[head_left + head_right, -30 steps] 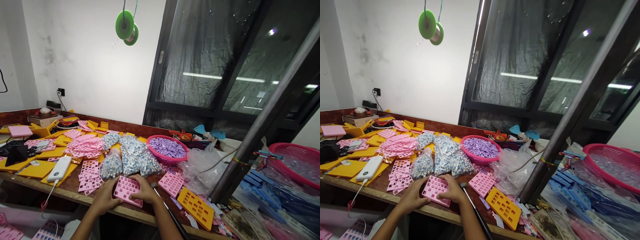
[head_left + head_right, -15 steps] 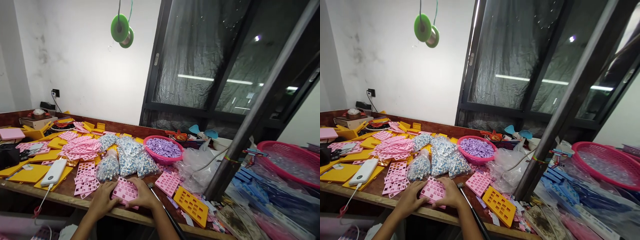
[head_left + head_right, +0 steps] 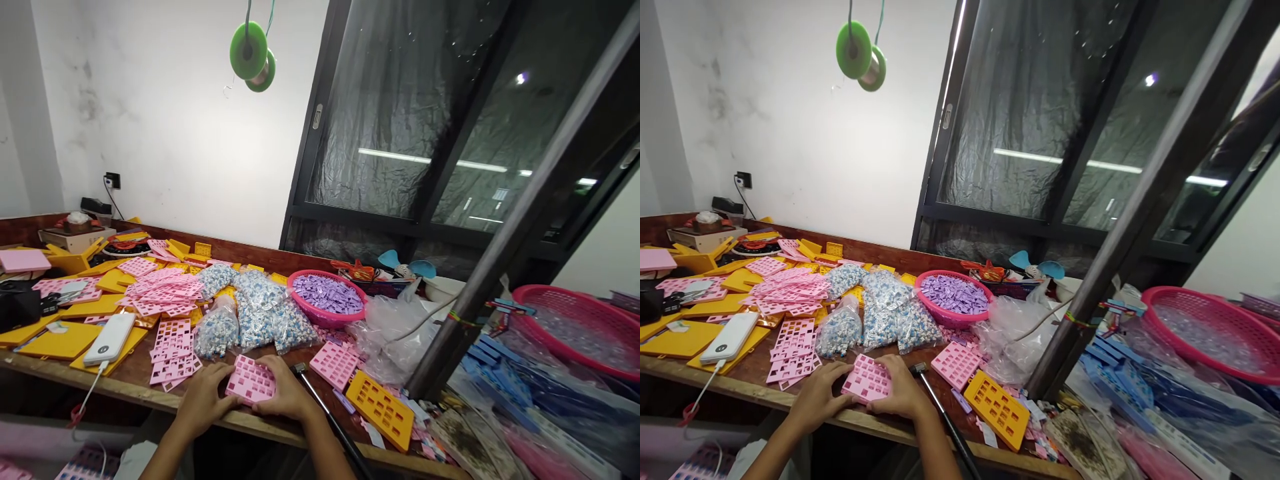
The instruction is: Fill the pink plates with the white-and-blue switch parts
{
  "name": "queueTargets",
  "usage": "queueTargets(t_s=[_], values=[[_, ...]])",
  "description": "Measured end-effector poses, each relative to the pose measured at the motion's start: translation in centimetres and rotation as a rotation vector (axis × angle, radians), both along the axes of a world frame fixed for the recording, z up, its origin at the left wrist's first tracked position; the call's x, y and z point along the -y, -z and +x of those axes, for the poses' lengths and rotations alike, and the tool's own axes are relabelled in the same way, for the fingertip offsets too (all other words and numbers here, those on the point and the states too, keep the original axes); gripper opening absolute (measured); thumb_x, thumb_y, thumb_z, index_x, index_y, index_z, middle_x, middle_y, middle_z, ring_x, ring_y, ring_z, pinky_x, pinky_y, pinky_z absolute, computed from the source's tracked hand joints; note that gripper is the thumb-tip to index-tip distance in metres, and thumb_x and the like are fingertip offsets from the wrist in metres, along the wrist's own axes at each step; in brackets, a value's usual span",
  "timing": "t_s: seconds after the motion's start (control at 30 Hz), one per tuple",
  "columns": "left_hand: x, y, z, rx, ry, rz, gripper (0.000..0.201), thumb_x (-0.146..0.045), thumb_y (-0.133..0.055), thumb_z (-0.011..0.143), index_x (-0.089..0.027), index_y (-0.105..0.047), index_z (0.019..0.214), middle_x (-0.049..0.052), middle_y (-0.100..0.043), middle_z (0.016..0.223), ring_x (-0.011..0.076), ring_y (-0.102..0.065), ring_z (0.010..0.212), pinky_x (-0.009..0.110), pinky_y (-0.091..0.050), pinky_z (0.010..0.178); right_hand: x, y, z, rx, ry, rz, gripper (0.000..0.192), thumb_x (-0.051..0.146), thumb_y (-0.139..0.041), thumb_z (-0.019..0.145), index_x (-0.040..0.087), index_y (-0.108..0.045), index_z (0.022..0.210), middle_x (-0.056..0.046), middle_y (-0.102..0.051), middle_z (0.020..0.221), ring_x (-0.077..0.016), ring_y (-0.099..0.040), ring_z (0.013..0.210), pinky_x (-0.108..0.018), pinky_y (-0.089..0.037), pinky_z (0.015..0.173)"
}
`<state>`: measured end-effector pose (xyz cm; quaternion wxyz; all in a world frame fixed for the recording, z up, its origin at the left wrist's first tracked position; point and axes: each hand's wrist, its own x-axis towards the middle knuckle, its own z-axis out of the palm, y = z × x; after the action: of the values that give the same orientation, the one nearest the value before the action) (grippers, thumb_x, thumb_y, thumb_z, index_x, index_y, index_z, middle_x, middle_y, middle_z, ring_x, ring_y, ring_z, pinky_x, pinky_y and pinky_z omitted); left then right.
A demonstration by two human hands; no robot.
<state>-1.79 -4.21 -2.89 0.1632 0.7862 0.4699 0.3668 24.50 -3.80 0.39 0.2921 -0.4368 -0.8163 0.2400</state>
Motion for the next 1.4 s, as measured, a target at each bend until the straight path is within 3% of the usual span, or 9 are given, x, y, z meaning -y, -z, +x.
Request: queueTargets(t_s=[0.4,0.97,1.4], values=[[0.1,-0.4,-0.2,0.046,0.031,-0.03,0.05,-0.047,-0.082,0.075,-0.025,-0.072,0.119,0.009,-0.074,0.121,0.0303,-0.068,0.111,0.043,-0.052,0.1,-0.5,0.0,0.5,-0.028,0.011,-0.064,0.103,0.053,-0.1,0.045,0.023,-0.063,0.136,-0.011,-0.06,0.133,-0.0354,-0.058,0.123,-0.051,-0.044,0.11],[-0.2,0.0,-0.1,0.039,0.02,-0.065,0.052,-0.039,-0.086,0.069,-0.026,-0.074,0.118,0.009,-0.074,0.124,0.032,-0.067,0.115,0.045,-0.05,0.103,-1.0,-0.5,0.7,0.013,-0.022,-0.126,0.105,0.054,-0.099,0.047,0.022,-0.06,0.138,-0.012,-0.06,0.137,-0.0354,-0.057,0.127,-0.052,-0.044,0.112],[-0.3,-0.3,-0.1,0.048,0.04,-0.059,0.043,-0.04,-0.082,0.076,-0.028,-0.075,0.116,0.007,-0.074,0.124,0.0299,-0.068,0.112,0.042,-0.05,0.101,-1.1,-0.1,0.8,0.032,-0.004,-0.097,0.1,0.054,-0.098,0.051,0.024,-0.061,0.139,-0.013,-0.059,0.14,-0.0368,-0.055,0.131,-0.055,-0.042,0.114]])
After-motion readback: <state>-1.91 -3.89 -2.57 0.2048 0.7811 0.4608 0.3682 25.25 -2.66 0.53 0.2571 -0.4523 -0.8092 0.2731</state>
